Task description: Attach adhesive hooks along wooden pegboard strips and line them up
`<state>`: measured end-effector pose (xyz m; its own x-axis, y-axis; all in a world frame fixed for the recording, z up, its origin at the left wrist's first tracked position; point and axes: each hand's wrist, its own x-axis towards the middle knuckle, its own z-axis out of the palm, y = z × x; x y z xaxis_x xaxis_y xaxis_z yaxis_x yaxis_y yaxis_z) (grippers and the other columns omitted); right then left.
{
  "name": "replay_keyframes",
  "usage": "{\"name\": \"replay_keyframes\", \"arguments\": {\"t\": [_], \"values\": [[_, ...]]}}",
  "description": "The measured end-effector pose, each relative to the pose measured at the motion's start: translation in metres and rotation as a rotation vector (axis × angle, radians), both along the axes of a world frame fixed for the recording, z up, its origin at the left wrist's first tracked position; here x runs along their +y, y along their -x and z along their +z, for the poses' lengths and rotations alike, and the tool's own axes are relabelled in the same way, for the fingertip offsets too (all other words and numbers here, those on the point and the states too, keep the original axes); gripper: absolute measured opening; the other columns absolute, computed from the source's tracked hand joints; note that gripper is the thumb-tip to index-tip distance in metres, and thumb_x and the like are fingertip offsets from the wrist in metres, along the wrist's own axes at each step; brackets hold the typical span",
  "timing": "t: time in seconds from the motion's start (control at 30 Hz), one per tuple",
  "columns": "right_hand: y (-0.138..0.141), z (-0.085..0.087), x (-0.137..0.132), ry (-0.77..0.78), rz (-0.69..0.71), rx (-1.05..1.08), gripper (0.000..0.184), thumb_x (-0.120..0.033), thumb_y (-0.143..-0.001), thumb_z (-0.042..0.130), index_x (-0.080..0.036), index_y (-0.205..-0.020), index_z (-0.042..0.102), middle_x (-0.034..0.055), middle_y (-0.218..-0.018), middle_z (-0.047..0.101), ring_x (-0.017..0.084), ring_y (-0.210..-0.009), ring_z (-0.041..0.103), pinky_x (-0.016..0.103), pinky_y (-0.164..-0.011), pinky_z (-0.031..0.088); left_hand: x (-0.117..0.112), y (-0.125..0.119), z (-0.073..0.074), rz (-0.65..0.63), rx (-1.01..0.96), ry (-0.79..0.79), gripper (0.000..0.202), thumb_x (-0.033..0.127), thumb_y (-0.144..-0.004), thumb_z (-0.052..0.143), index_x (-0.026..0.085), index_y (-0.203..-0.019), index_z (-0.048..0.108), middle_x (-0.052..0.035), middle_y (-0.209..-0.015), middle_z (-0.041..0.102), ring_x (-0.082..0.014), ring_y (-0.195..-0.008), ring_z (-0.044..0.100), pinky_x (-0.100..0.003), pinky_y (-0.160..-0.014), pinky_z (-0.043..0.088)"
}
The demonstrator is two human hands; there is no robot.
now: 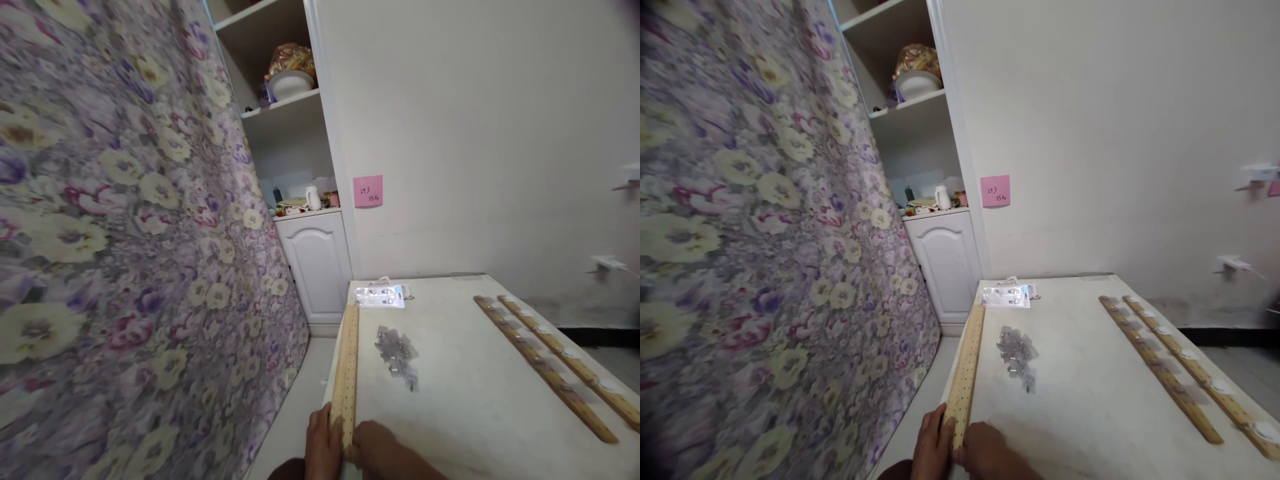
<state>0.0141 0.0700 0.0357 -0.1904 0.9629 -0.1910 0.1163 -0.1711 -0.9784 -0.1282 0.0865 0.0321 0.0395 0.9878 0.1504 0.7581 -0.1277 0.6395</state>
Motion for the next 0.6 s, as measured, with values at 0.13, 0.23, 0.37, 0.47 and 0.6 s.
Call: {"name": "replay_keyframes", "arguments": {"t": [0.13,0.23,0.37,0.47,0.6], "values": [[0.001,0.014,-0.005,-0.161,-0.046,-0.453,0.033,-0.022,-0.061,0.063,-0.021,-0.035,0.044,0.0017,-0.035,0.051,0.02,-0.052,0.06,0.027,-0.055,0.042,-0.005,-0.005,0.007,0.02,0.066,0.053,0.063,0.046,-0.079,0.041,0.007,-0.129,0.045,-0.0154,-0.121,0.053,-0.025,-0.115,0.05,-0.032,-0.101,0.037],[-0.008,0.015,-0.019,-0.196,-0.021,-0.513,0.019,-0.028,-0.062,0.064,-0.019,-0.048,0.057,0.0056,-0.057,0.067,0.021,-0.061,0.062,0.026,-0.057,0.041,-0.008,-0.011,0.011,0.042,0.147,0.063,0.067,0.042,-0.075,0.049,0.01,-0.133,0.041,-0.0142,-0.122,0.053,-0.0256,-0.115,0.049,-0.032,-0.1,0.036],[-0.045,0.0,-0.043,-0.212,0.039,-0.525,0.009,-0.027,-0.065,0.061,-0.019,-0.062,0.063,0.0039,-0.068,0.069,0.017,-0.064,0.059,0.024,-0.058,0.039,-0.011,-0.018,0.01,0.062,0.228,0.017,0.067,0.038,-0.074,0.052,0.009,-0.134,0.04,-0.0142,-0.119,0.052,-0.0267,-0.109,0.051,-0.035,-0.098,0.037],[-0.092,-0.014,-0.063,-0.194,-0.011,-0.381,0.007,-0.02,-0.067,0.055,-0.019,-0.071,0.061,-0.0019,-0.059,0.063,0.012,-0.056,0.055,0.02,-0.052,0.036,-0.008,-0.018,0.005,0.034,0.235,-0.048,0.064,0.041,-0.078,0.047,0.007,-0.132,0.042,-0.0145,-0.116,0.052,-0.0268,-0.107,0.052,-0.038,-0.098,0.039],[-0.178,-0.019,-0.094,-0.204,-0.368,-0.292,0.013,-0.028,-0.077,0.047,-0.019,-0.08,0.056,-0.004,-0.058,0.055,0.012,-0.052,0.052,0.02,-0.051,0.038,0.009,-0.01,-0.004,0.006,0.23,-0.1,0.071,0.056,-0.078,0.042,0.006,-0.129,0.045,-0.0152,-0.116,0.054,-0.0293,-0.109,0.053,-0.043,-0.099,0.039]]}}
